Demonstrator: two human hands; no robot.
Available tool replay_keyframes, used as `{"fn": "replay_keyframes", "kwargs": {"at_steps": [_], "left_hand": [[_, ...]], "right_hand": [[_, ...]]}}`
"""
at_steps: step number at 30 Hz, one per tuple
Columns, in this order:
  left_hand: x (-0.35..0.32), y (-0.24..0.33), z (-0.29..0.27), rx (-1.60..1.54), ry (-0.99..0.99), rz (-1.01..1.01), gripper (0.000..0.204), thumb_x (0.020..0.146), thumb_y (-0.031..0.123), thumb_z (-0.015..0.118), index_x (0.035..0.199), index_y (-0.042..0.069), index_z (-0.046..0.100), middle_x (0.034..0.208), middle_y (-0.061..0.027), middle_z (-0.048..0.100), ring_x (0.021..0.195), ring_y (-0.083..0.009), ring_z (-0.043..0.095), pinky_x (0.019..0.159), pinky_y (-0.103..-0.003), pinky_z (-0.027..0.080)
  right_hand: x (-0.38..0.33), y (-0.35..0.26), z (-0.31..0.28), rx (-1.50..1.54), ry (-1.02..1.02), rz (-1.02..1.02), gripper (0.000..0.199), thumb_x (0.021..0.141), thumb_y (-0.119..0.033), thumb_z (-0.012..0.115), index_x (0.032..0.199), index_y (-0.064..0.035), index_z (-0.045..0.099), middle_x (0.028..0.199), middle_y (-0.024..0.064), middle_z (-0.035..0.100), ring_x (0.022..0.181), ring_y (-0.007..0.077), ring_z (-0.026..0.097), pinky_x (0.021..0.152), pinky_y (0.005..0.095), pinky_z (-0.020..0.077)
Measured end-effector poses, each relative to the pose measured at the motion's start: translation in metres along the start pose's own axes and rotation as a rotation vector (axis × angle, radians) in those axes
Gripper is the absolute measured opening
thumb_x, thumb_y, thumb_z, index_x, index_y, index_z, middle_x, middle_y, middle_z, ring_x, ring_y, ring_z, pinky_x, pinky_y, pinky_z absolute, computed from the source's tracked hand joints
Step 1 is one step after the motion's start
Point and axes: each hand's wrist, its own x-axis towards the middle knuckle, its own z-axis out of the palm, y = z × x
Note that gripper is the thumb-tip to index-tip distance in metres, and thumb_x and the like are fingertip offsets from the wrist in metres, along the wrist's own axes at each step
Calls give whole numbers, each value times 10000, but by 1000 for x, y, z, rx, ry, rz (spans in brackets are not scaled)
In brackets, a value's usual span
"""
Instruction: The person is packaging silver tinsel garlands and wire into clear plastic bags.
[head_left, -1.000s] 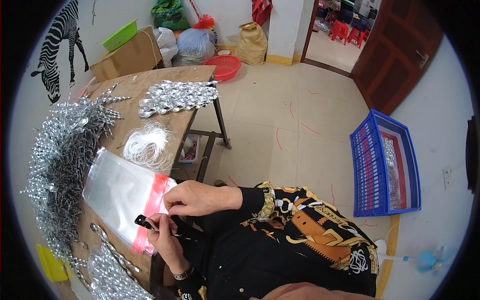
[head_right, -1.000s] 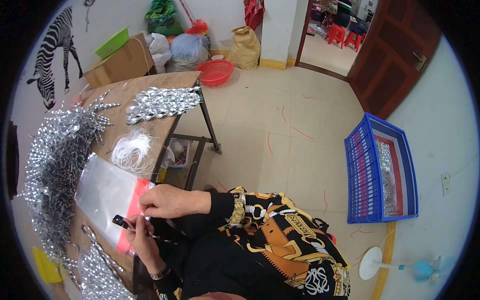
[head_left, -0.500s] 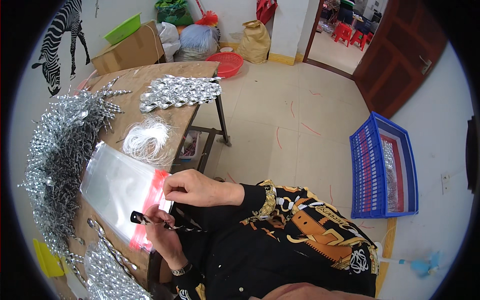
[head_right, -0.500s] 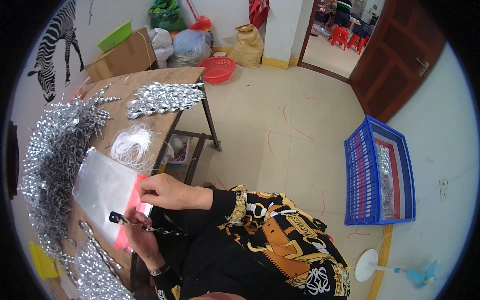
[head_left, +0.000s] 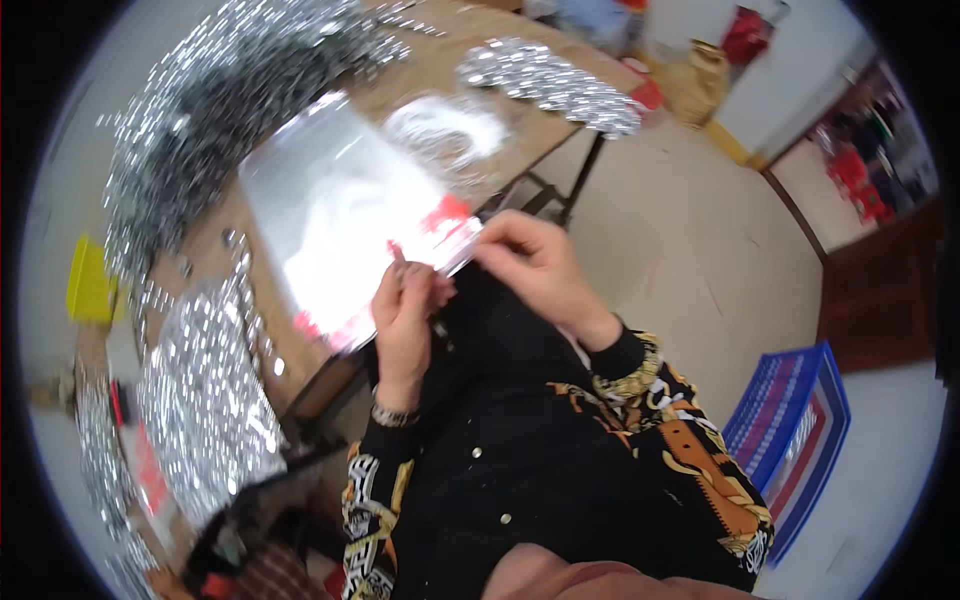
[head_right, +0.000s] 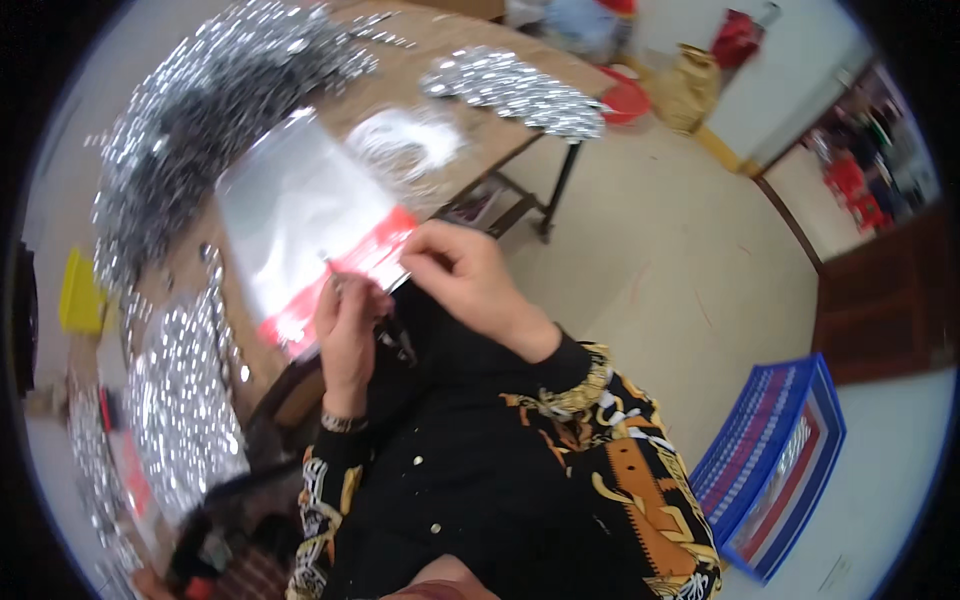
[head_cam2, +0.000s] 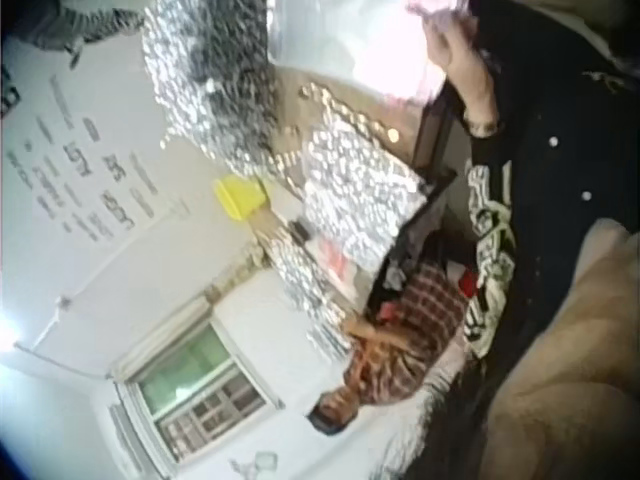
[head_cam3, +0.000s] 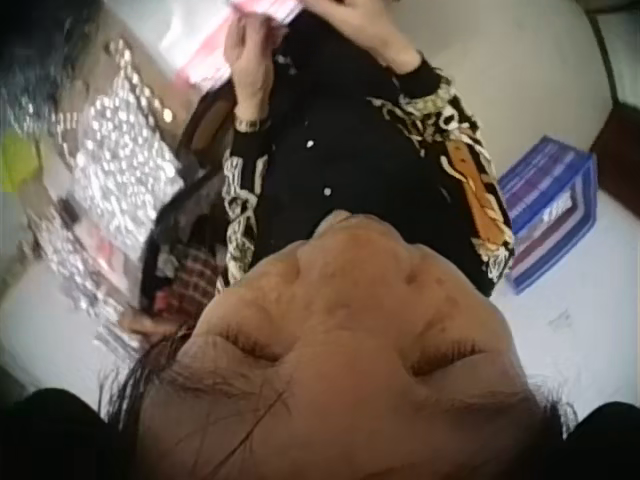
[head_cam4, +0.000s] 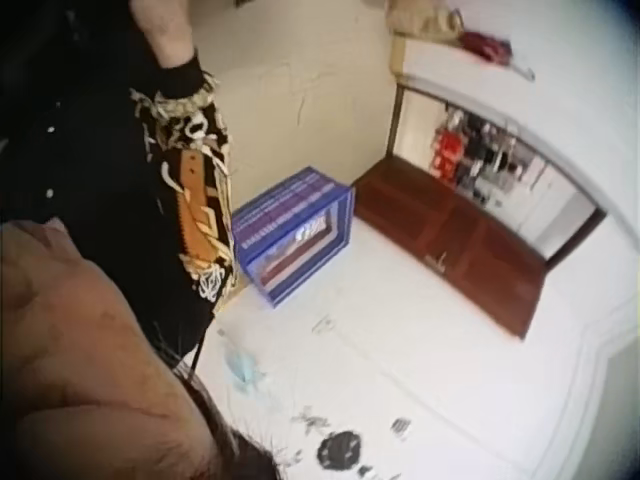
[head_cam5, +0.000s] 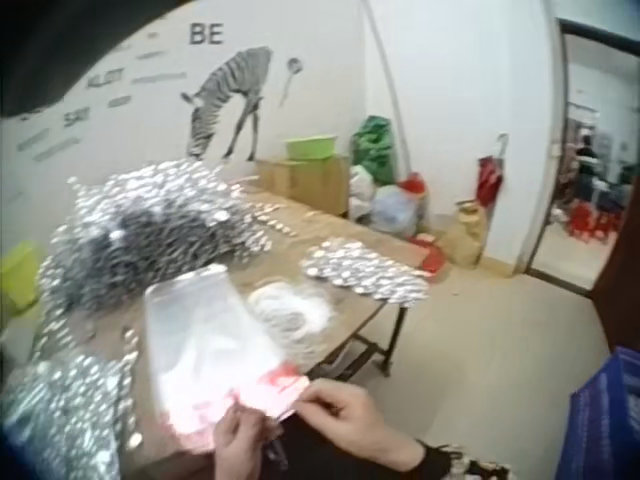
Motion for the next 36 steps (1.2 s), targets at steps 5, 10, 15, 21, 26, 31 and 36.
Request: {"fn": "replay_keyframes", "kwargs": {"at_steps": [5,10,15,21,26,31,36], "left_hand": [[4,-2,-8,-25,-65,27,289,988,211,455,1090,-26,586,781,18,526,680,-42,451,629,-181,373],[4,-7,-18,-9,-70,84,482,1001,356,378,1166,-59,562,783,-1,482,725,-99,441,667,-233,365],[2,-3,-20,110,-120,87,515,999,377,371,1177,-67,561,812,0,492,751,-102,445,696,-239,367],[0,-7,-19,126,-136,131,444,1003,322,384,1148,-54,570,820,0,496,748,-105,458,707,-236,371],[-2,-7,-18,132,-139,142,407,1009,294,379,1130,-41,575,818,-4,499,753,-110,464,718,-238,380],[-3,-9,-15,134,-143,144,391,1008,285,384,1124,-34,578,825,-10,513,769,-114,481,732,-242,390],[-5,-11,-13,65,-138,143,281,996,194,449,1088,-32,588,858,-33,510,779,-119,502,746,-246,426]], "right_hand": [[1,-4,4,30,-34,26,33,889,-25,588,908,1,591,818,-12,576,756,44,525,677,191,418],[1,-8,12,0,-59,31,9,891,-15,578,886,-8,578,797,-20,556,723,43,507,659,188,406],[0,-12,21,-12,-78,11,12,882,-6,584,875,-5,574,799,-16,547,726,45,500,657,190,399],[0,-17,26,-73,-82,-34,11,866,11,586,860,5,580,798,1,543,732,58,504,662,197,397],[0,-17,25,-95,-76,-83,9,862,14,588,857,8,584,799,9,546,732,66,508,662,204,400],[-1,-17,26,-141,-35,-112,19,856,14,601,848,6,586,794,5,557,721,70,503,658,210,401],[-1,-16,25,-172,-7,-126,22,851,13,607,839,7,590,776,2,556,710,71,499,652,212,400]]}}
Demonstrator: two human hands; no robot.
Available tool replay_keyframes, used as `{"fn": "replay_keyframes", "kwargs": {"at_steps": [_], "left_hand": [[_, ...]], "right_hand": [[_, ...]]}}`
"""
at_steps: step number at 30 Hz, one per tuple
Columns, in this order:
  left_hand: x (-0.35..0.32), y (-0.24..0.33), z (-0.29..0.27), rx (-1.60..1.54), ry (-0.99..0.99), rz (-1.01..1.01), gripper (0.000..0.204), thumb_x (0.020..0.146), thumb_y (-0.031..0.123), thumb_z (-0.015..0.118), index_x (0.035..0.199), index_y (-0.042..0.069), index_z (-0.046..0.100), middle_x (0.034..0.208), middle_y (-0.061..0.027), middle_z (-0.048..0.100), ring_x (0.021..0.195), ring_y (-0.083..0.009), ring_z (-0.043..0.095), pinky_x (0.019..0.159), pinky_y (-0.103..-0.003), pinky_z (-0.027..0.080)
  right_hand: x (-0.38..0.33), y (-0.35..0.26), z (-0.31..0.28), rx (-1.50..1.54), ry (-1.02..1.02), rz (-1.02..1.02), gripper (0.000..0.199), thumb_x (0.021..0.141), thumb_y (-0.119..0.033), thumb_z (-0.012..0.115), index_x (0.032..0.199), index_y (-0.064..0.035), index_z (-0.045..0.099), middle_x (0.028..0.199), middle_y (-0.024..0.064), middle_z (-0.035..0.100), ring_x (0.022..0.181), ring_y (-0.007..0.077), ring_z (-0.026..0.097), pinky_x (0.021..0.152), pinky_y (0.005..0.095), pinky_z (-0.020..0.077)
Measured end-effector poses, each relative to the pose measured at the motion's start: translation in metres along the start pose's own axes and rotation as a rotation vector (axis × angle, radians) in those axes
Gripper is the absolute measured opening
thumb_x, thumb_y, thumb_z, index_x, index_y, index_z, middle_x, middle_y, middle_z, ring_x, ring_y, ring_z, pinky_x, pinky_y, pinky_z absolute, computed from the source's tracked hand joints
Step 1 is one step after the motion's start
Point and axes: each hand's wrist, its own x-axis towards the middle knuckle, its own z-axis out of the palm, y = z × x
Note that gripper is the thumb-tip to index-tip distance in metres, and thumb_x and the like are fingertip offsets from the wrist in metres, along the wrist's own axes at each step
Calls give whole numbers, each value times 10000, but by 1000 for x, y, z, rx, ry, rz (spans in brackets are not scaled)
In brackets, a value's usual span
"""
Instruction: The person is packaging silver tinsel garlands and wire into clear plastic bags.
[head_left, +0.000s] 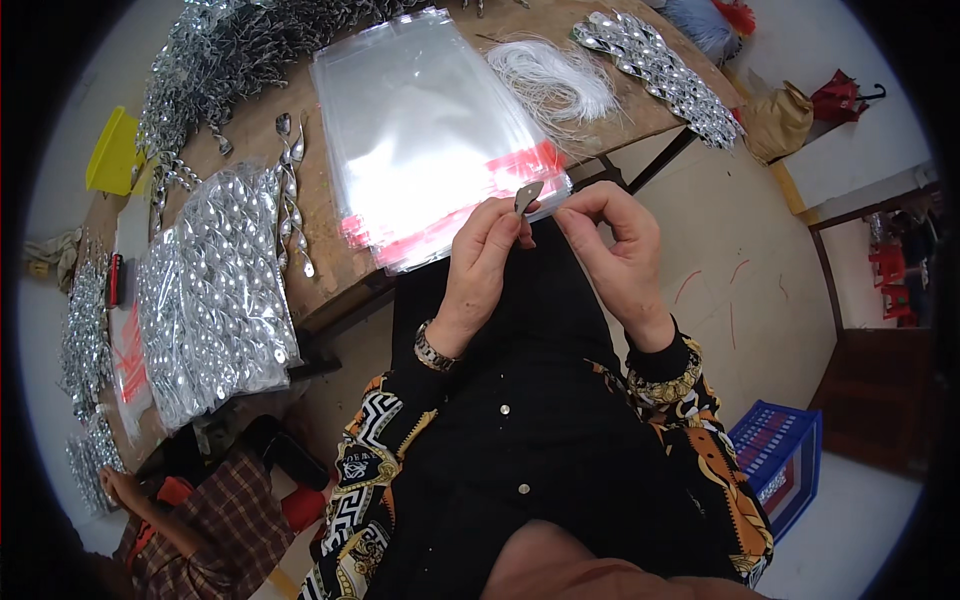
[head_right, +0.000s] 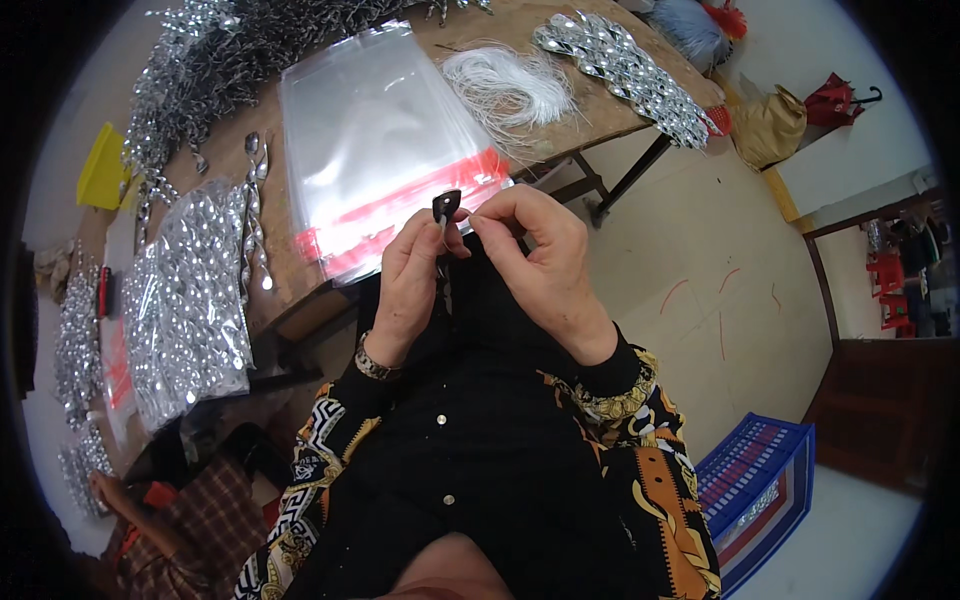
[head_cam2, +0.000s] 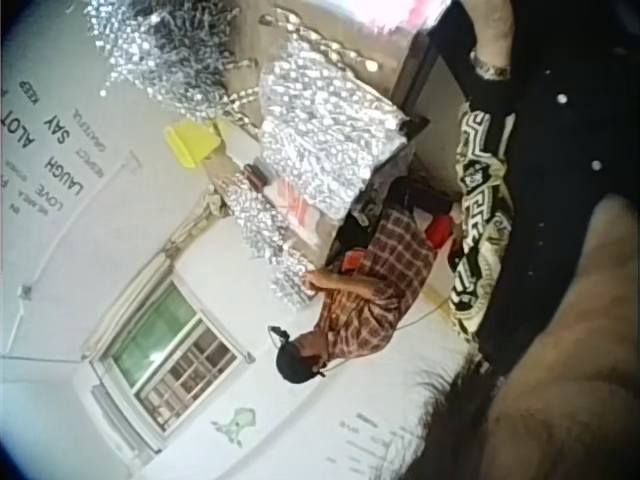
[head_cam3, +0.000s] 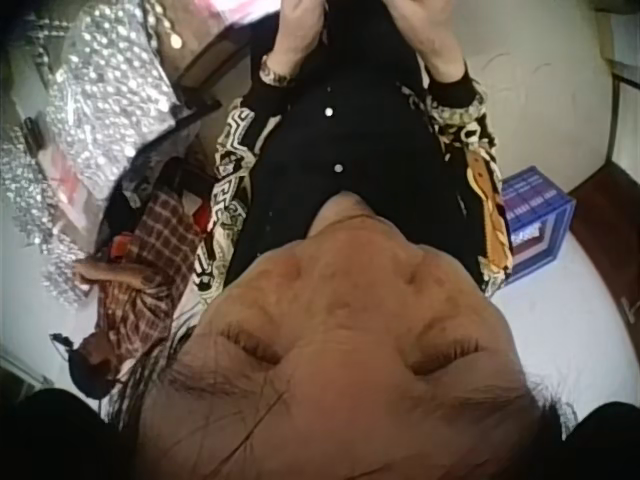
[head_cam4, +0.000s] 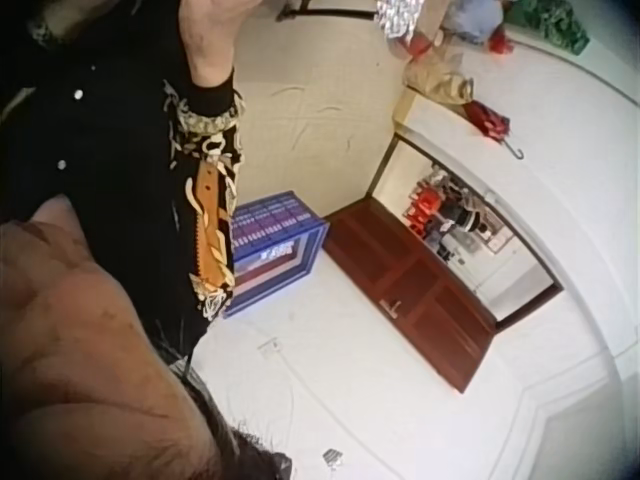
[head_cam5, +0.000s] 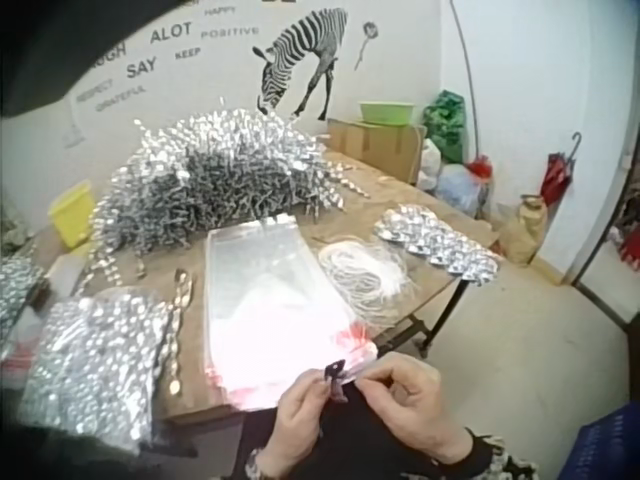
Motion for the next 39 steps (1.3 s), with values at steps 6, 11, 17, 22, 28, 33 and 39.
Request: {"fn": "replay_keyframes", "kwargs": {"at_steps": [6,11,17,22,28,33,39], "left_hand": [[-2,-8,3,-19,-17,-20,297,1002,205,427,1130,-31,554,914,-27,550,866,-109,524,834,-281,461],[-2,-11,4,-90,-1,-18,255,988,157,458,1126,-23,574,912,-35,540,849,-112,530,807,-248,437],[-3,-12,5,-79,-7,-23,254,984,157,467,1131,-20,573,937,-34,557,864,-106,535,821,-245,435],[-4,-14,3,-79,-10,-18,248,978,153,479,1130,-19,573,942,-34,564,872,-106,541,823,-245,438],[-6,-13,4,-40,-7,-13,226,965,128,492,1114,-23,572,940,-38,567,865,-110,551,811,-246,447],[-7,-15,6,8,2,2,216,953,103,503,1111,-28,569,924,-43,566,850,-118,554,799,-245,449],[-9,-17,6,41,-20,24,215,944,87,509,1118,-26,566,915,-49,565,844,-125,556,794,-247,449]], "right_hand": [[0,-1,1,-11,8,2,19,838,13,611,831,11,593,761,10,555,703,75,500,646,219,401],[0,-1,3,-7,15,10,16,838,8,607,831,13,594,756,14,556,696,79,501,644,223,405],[0,3,4,6,12,38,13,841,3,607,842,15,603,765,20,578,694,76,514,639,220,410],[-1,4,5,-23,4,43,13,841,0,611,841,14,611,755,19,587,680,74,521,626,222,417],[-1,5,5,-24,5,50,16,840,-2,613,841,14,612,755,23,595,680,78,538,626,223,427],[-3,4,4,-36,-1,55,15,841,0,611,845,15,612,762,28,603,682,80,547,629,225,433],[-4,3,4,-10,-1,89,21,842,0,610,850,19,609,772,29,610,694,80,561,643,228,447]]}}
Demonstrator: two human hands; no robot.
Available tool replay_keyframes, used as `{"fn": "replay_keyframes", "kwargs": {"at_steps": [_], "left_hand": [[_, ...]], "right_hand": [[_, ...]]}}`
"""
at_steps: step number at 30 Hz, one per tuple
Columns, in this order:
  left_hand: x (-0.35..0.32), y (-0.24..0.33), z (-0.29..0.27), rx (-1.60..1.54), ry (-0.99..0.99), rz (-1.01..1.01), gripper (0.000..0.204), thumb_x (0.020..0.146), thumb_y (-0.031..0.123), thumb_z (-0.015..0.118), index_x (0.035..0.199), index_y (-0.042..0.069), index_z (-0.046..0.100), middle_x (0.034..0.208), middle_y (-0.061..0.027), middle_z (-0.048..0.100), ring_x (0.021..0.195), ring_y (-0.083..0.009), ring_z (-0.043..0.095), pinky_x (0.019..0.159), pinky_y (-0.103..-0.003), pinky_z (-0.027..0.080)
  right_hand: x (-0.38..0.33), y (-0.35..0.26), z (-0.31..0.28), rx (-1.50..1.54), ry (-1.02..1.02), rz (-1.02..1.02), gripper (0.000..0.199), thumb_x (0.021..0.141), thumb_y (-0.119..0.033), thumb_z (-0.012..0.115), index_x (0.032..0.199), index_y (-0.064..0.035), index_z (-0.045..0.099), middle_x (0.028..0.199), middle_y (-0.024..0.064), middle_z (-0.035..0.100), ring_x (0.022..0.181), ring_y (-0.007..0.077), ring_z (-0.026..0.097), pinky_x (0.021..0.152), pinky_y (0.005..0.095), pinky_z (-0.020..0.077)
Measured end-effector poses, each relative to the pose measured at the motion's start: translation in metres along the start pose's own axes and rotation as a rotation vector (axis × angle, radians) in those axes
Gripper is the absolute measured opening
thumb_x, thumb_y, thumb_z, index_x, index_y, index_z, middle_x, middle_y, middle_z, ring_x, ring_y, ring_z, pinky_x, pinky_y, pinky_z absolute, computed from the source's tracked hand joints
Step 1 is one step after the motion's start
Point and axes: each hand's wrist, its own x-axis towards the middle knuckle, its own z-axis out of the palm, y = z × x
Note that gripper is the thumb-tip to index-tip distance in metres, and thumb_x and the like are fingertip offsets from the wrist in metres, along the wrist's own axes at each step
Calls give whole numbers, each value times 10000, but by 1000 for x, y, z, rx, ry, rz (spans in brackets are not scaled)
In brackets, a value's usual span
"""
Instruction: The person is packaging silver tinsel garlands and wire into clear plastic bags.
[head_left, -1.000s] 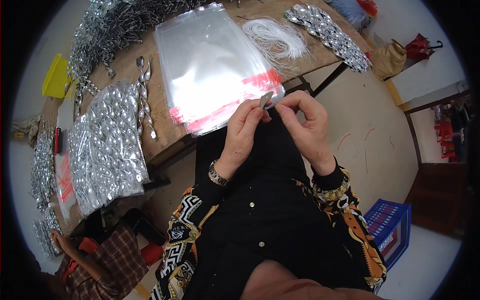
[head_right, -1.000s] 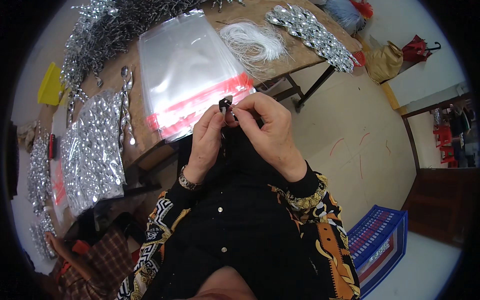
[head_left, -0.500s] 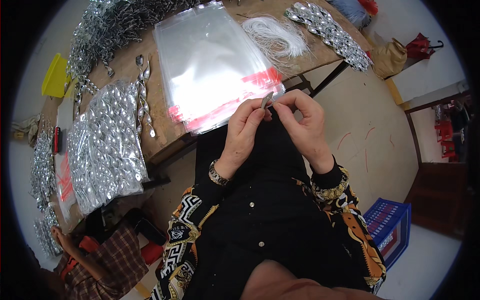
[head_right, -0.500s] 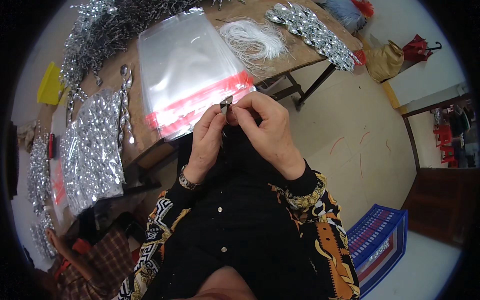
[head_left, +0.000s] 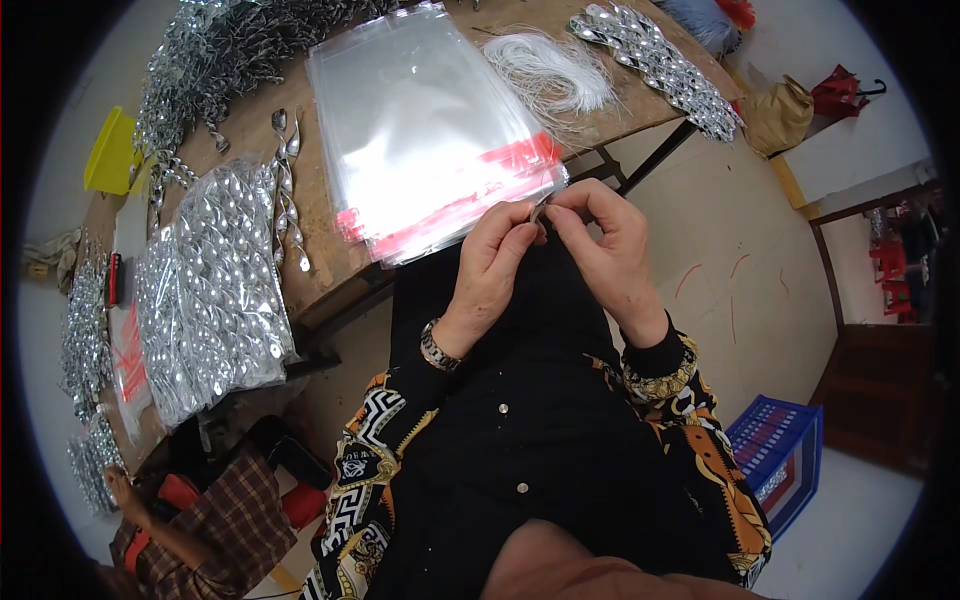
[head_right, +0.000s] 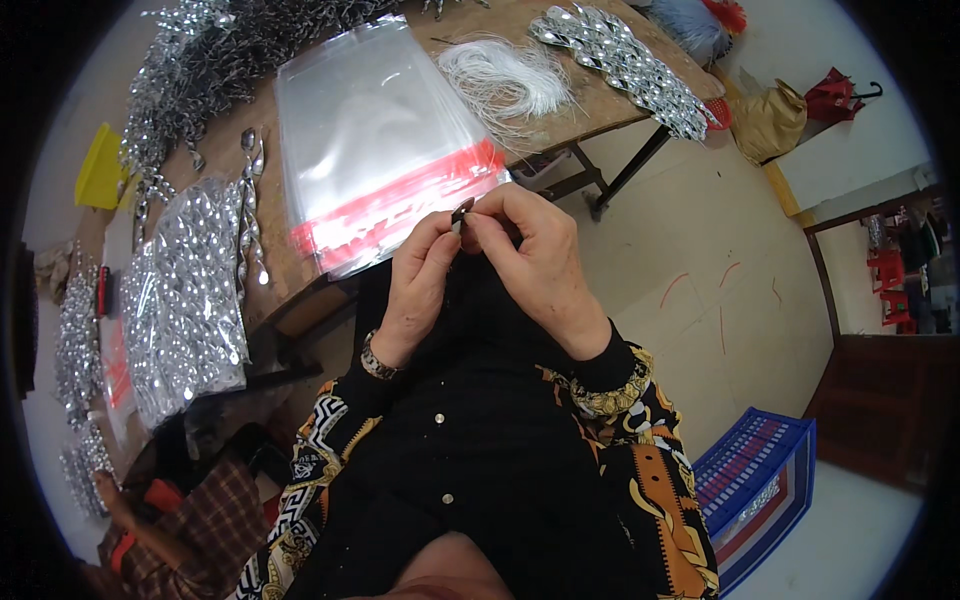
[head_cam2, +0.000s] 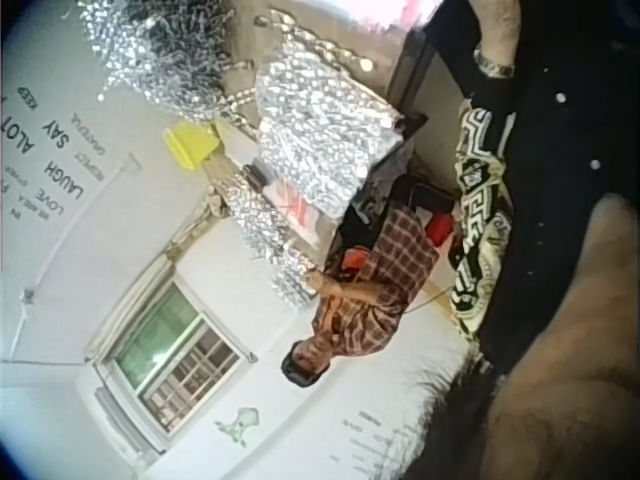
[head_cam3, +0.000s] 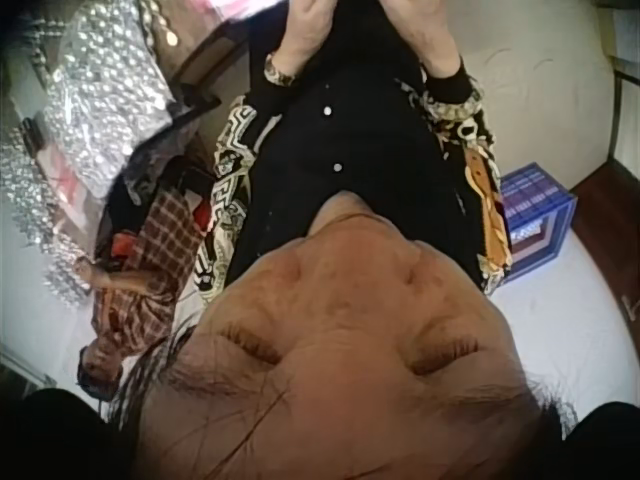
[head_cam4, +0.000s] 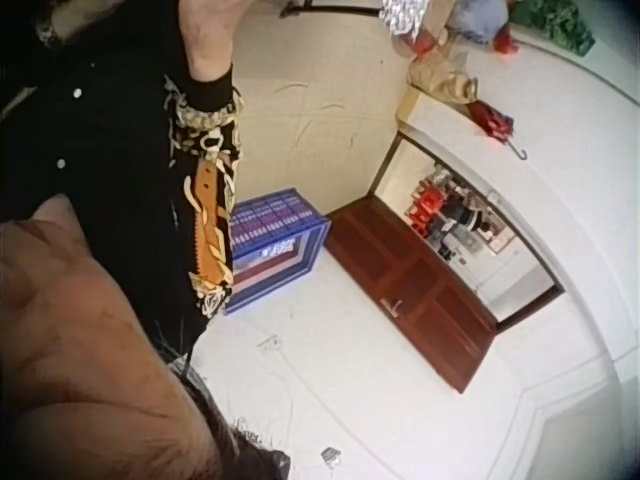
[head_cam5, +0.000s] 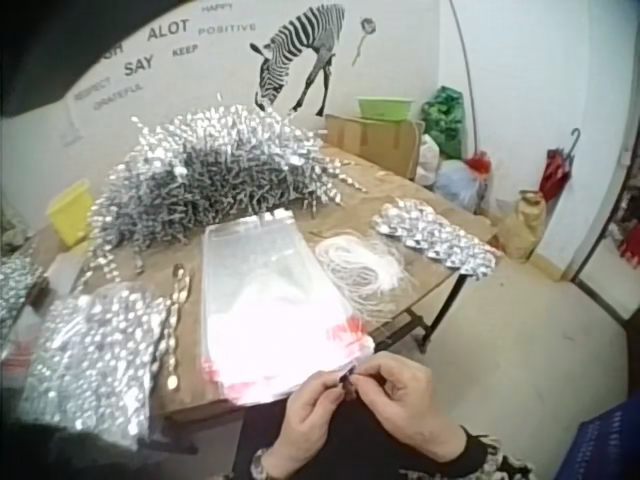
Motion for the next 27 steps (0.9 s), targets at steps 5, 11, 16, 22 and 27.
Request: {"fn": "replay_keyframes", "kwargs": {"at_steps": [5,11,16,22,27], "left_hand": [[-1,3,2,25,-7,4,213,939,82,515,1115,-25,570,912,-52,569,839,-126,556,784,-248,452],[-4,2,3,18,0,-5,204,939,83,516,1100,-29,572,901,-54,570,833,-127,556,779,-246,450],[-5,7,4,79,-49,3,195,953,105,499,1078,-27,568,920,-48,576,861,-124,549,805,-251,440],[-4,12,-2,213,-93,57,192,918,88,542,1071,-20,586,923,-84,580,833,-168,567,770,-265,450],[0,35,-4,452,-123,158,189,888,98,577,1045,-4,602,934,-120,586,839,-245,580,764,-298,459]], "right_hand": [[-3,1,-2,-4,-12,18,39,854,-3,613,883,18,599,793,20,618,720,68,576,658,216,461],[-5,6,-4,65,1,67,160,865,4,612,1015,5,555,842,12,617,775,57,594,692,198,472],[-6,6,-7,95,-43,83,149,870,12,596,1013,6,556,856,14,618,797,58,589,698,193,466],[-6,10,-12,210,-125,138,78,876,-7,591,954,-2,583,843,5,610,737,53,562,642,187,437],[-5,12,-20,177,-175,162,62,873,-12,592,935,-11,588,826,2,603,730,52,554,630,184,426]]}}
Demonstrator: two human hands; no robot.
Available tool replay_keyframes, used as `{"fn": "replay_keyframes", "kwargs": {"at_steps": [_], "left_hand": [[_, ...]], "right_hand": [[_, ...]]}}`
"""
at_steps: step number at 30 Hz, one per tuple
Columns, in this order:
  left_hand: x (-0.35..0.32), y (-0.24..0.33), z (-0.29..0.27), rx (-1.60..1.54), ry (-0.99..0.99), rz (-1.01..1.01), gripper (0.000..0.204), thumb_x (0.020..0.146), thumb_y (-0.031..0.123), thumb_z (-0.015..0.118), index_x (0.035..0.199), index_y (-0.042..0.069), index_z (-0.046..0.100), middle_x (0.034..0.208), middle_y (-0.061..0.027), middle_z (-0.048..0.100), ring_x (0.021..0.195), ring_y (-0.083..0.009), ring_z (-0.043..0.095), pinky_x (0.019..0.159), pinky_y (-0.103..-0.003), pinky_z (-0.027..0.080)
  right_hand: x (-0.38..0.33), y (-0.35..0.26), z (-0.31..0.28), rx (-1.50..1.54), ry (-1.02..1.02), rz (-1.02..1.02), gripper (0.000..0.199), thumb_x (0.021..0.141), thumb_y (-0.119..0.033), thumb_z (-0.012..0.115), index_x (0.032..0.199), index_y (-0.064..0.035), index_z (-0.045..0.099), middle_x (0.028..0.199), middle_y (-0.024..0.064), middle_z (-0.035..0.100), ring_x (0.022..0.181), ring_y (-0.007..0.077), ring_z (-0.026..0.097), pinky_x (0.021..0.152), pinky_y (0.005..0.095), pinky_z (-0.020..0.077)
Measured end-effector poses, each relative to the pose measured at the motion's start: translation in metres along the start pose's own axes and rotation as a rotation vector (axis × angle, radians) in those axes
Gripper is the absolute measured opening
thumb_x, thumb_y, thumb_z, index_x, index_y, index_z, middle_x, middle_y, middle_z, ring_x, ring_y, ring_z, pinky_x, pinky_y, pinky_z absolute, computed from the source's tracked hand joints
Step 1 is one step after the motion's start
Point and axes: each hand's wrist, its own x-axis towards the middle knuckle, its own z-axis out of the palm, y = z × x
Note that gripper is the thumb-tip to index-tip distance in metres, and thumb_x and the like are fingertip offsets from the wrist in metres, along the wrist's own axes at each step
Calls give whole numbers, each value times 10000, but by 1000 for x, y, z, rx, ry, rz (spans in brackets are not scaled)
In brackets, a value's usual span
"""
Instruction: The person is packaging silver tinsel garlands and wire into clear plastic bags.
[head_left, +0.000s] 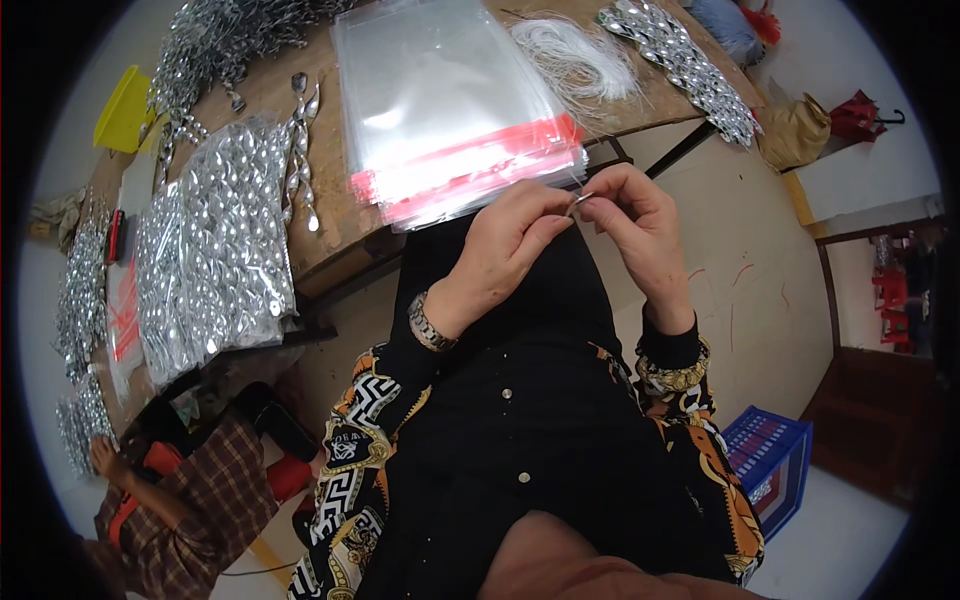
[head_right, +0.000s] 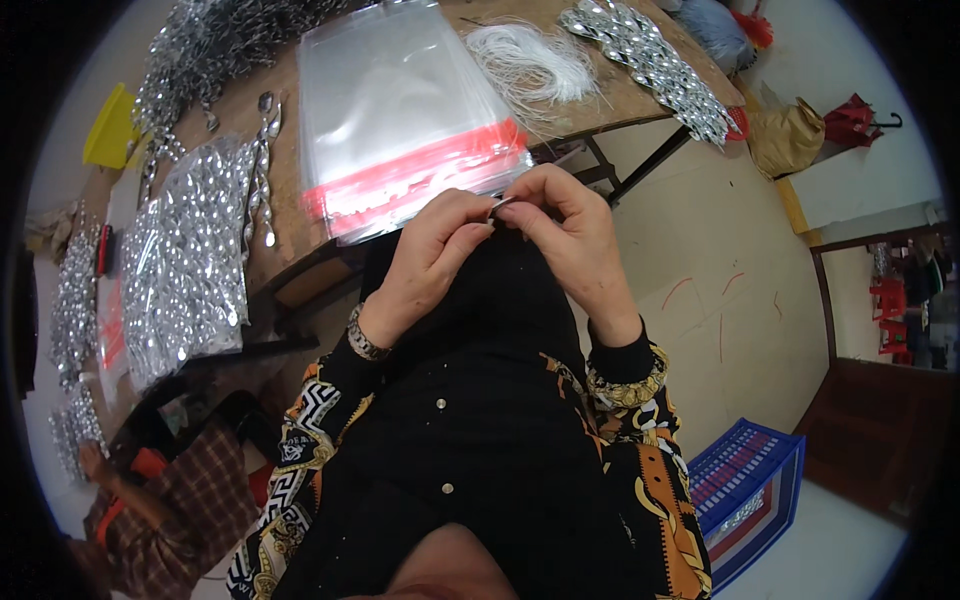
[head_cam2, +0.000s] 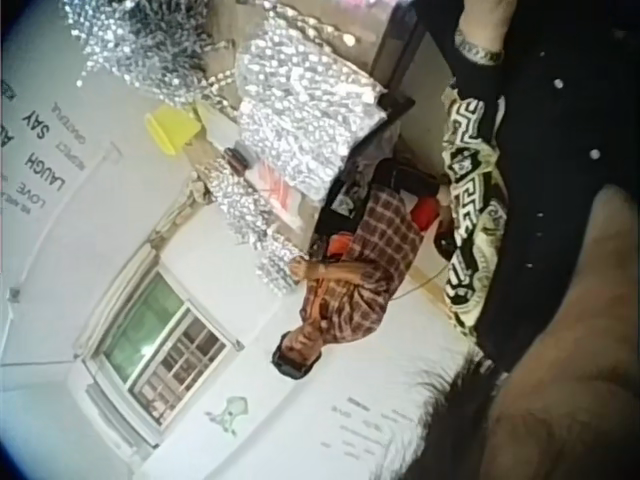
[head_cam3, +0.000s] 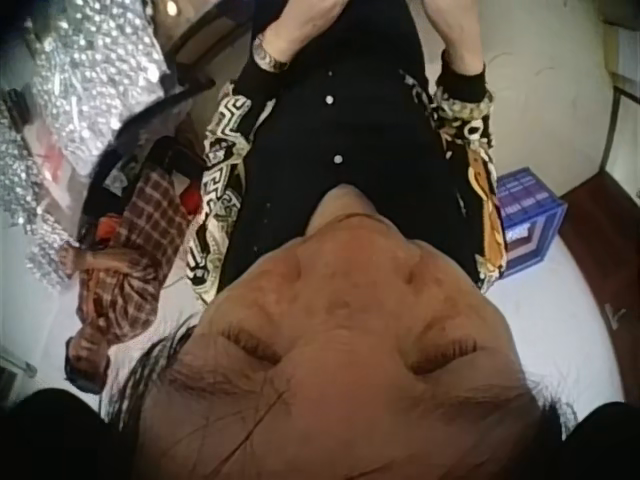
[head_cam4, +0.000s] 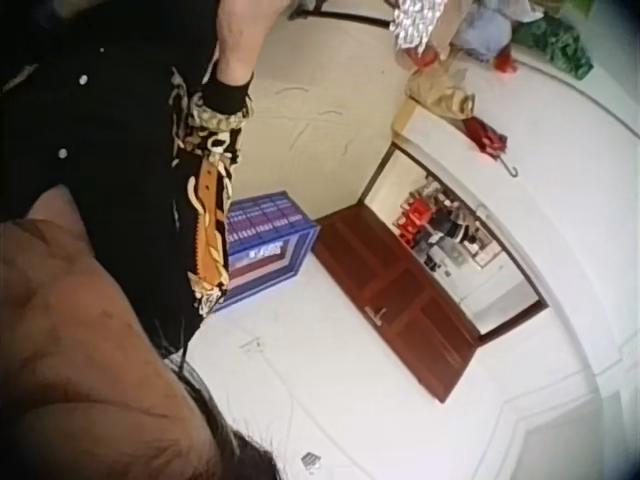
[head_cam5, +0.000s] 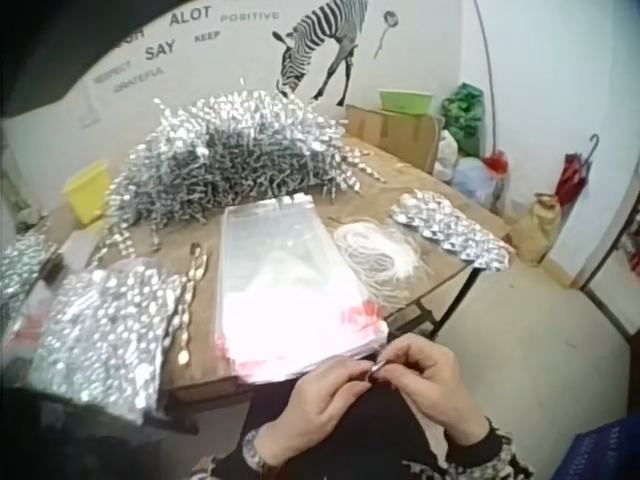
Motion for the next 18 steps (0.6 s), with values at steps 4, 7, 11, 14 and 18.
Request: {"fn": "replay_keyframes", "kwargs": {"at_steps": [4,7,11,14,18], "left_hand": [[8,13,-10,299,19,131,156,844,113,614,961,11,604,894,-120,573,835,-287,576,724,-346,467],[12,14,-17,606,56,273,118,789,118,630,863,35,589,834,-96,547,790,-271,563,675,-356,463],[15,12,-24,953,55,397,87,703,126,604,735,68,547,759,-55,508,730,-217,535,608,-327,438],[16,19,-25,1097,-18,300,113,709,106,578,812,61,586,811,-53,539,798,-214,555,672,-320,449],[18,12,-23,1172,3,282,50,698,112,581,731,77,566,786,-40,538,790,-194,552,653,-312,429]], "right_hand": [[1,-3,-5,-6,-29,7,58,870,-10,586,928,-19,589,814,0,598,731,51,553,625,185,422],[2,0,-5,-16,-35,13,62,865,-15,593,926,-25,590,808,-5,600,724,50,548,621,187,417],[0,-3,-3,-29,-33,27,71,863,-22,603,933,-25,592,803,-9,601,724,51,545,622,190,411],[-2,-2,-5,-29,-35,35,73,865,-21,603,938,-23,591,804,-5,601,728,54,544,626,191,409],[-4,-4,0,-24,9,19,49,859,-20,611,904,-13,592,767,-16,598,684,37,529,608,175,399]]}}
